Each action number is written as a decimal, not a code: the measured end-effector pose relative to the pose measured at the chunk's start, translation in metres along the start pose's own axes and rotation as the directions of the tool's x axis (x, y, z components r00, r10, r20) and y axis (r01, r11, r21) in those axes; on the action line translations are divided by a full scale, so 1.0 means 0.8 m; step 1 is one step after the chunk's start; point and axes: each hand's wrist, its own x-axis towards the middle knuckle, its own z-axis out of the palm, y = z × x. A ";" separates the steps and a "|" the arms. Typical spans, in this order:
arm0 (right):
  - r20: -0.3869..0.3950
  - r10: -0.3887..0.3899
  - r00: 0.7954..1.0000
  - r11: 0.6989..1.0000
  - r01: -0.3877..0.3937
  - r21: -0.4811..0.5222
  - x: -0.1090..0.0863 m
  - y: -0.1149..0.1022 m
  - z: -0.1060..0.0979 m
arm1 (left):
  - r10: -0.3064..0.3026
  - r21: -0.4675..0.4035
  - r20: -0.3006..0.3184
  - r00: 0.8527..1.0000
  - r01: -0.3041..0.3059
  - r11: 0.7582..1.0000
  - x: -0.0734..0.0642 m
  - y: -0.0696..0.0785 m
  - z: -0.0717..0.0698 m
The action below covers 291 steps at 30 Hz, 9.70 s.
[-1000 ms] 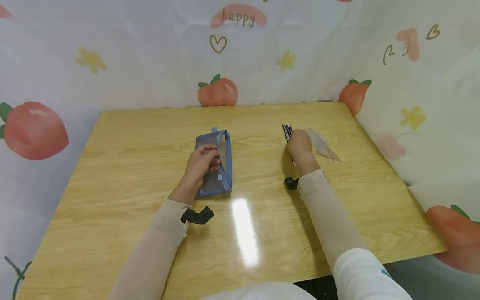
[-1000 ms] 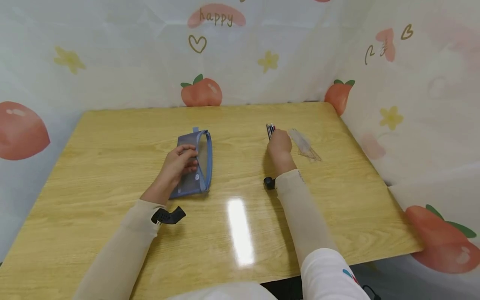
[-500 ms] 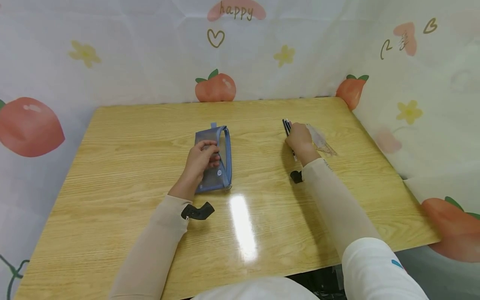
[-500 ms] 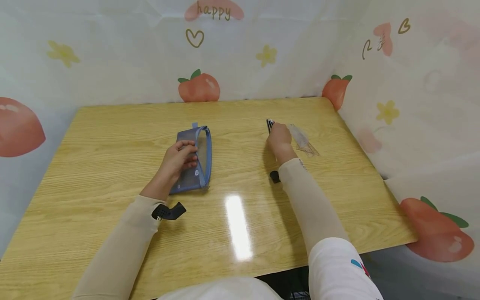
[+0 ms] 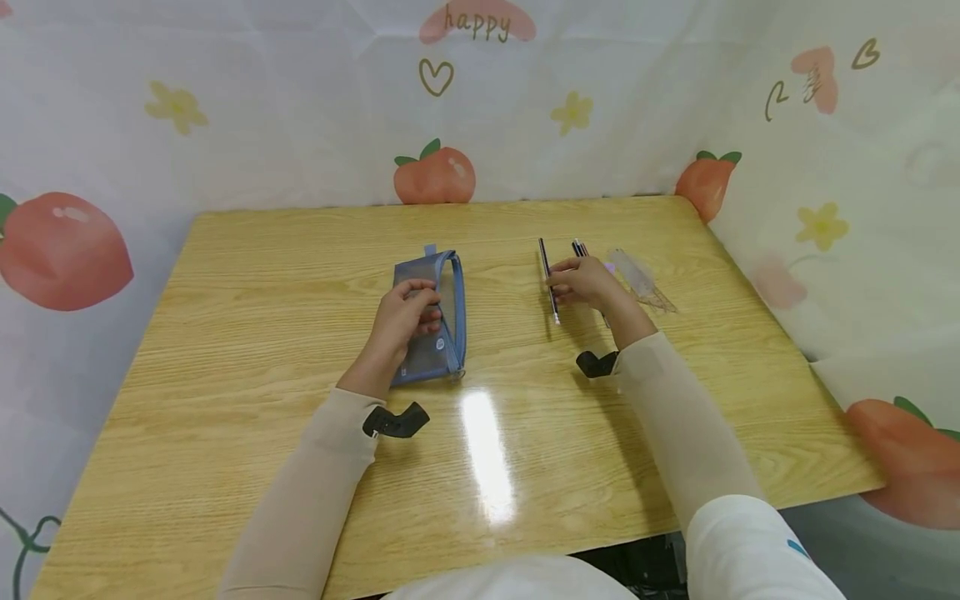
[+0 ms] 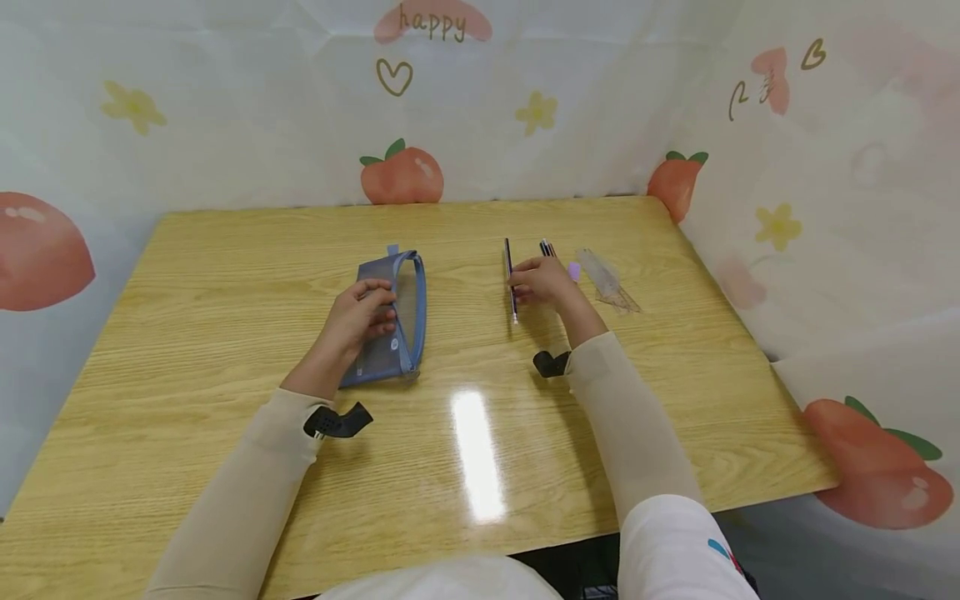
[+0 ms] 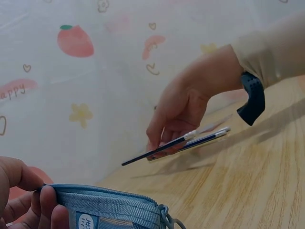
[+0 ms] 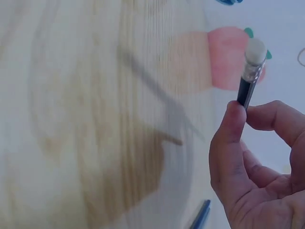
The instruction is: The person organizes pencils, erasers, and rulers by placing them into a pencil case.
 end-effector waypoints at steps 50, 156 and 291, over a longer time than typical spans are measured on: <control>0.275 -0.133 0.952 0.893 -0.005 0.451 -0.031 0.004 0.084 | -0.002 0.014 0.000 1.000 0.002 1.000 0.001 -0.002 0.005; -0.124 -0.194 0.973 0.680 0.042 -0.732 0.029 -0.002 -0.064 | 0.011 0.024 0.002 1.000 -0.011 1.000 -0.005 0.002 0.004; 0.307 -0.152 0.940 0.915 0.016 0.403 -0.006 -0.020 0.132 | 0.003 0.001 0.036 0.999 -0.003 1.000 -0.001 -0.001 0.013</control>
